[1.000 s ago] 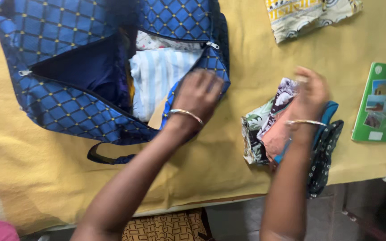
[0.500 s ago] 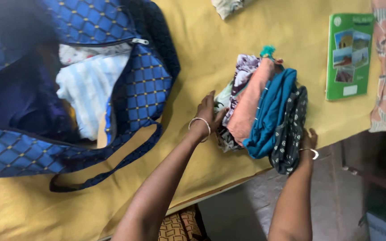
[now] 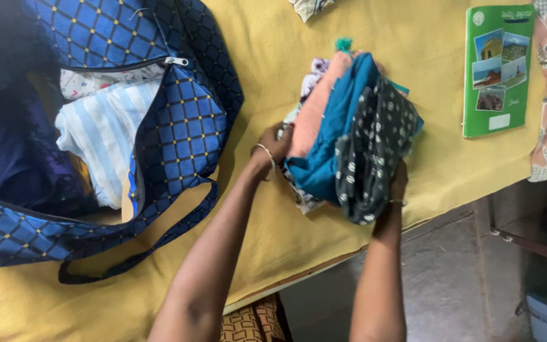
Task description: The person packs several folded garments into a blue patterned duffel bag. They place a purple patterned cloth, a dark blue garment, a black patterned cloth, and a teal garment into the bag, arranging them by hand.
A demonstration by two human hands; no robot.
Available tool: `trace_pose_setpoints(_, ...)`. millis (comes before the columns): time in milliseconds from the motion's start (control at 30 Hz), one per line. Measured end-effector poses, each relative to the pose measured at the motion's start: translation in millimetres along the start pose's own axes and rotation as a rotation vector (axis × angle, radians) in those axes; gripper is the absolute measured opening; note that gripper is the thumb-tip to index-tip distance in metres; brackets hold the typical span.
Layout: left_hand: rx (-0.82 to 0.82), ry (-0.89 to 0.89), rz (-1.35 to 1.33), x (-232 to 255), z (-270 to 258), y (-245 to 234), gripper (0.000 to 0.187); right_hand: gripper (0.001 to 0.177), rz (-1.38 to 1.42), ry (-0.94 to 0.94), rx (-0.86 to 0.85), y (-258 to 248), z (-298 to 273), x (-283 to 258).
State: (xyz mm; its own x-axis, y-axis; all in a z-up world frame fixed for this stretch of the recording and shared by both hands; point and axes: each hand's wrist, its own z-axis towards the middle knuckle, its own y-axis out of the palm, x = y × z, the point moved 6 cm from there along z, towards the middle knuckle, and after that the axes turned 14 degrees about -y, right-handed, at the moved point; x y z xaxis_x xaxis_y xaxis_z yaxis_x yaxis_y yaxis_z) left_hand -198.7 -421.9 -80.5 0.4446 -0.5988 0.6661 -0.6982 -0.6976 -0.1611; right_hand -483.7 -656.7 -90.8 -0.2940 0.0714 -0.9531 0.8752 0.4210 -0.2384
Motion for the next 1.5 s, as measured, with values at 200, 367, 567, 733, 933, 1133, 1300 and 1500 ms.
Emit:
trace_pose_setpoints(200,0.123,0.217,-0.42,10.6,41.8,-70.3,0.069,0.06,-0.279,-0.304,0.086,134.3,21.6,-54.9)
trace_pose_setpoints(367,0.2,0.267,-0.427,31.9,10.2,-86.0,0.084,0.069,-0.583,-0.393,0.145,200.6,51.0,-122.6)
trace_pose_setpoints(567,0.142,0.091,-0.271,41.3,-34.5,-88.5,0.086,0.073,-0.74,-0.462,0.04,228.4,80.1,-125.0)
trace_pose_setpoints(733,0.179,0.107,-0.203,20.6,-2.7,-87.5,0.075,0.071,-0.823,-0.851,-0.028,214.6,28.1,-168.7)
trace_pose_setpoints(933,0.266,0.224,-0.182,-0.9,27.4,-76.9,0.07,0.111,-0.753,-0.973,-0.795,236.2,-82.1,-243.0)
trace_pose_setpoints(1133,0.253,0.187,-0.114,-0.7,26.6,-75.7,0.072,0.115,-1.106,-1.087,-0.766,258.1,-92.6,-251.1)
trace_pose_setpoints(1300,0.073,0.241,-0.32,1.5,0.5,-73.1,0.073,0.078,-1.05,-0.997,-0.523,243.2,-55.8,-222.9)
trace_pose_setpoints(1500,-0.174,0.382,-0.191,-4.4,-46.4,-82.9,0.073,0.03,-0.26,-0.84,-0.357,216.5,0.6,-242.0)
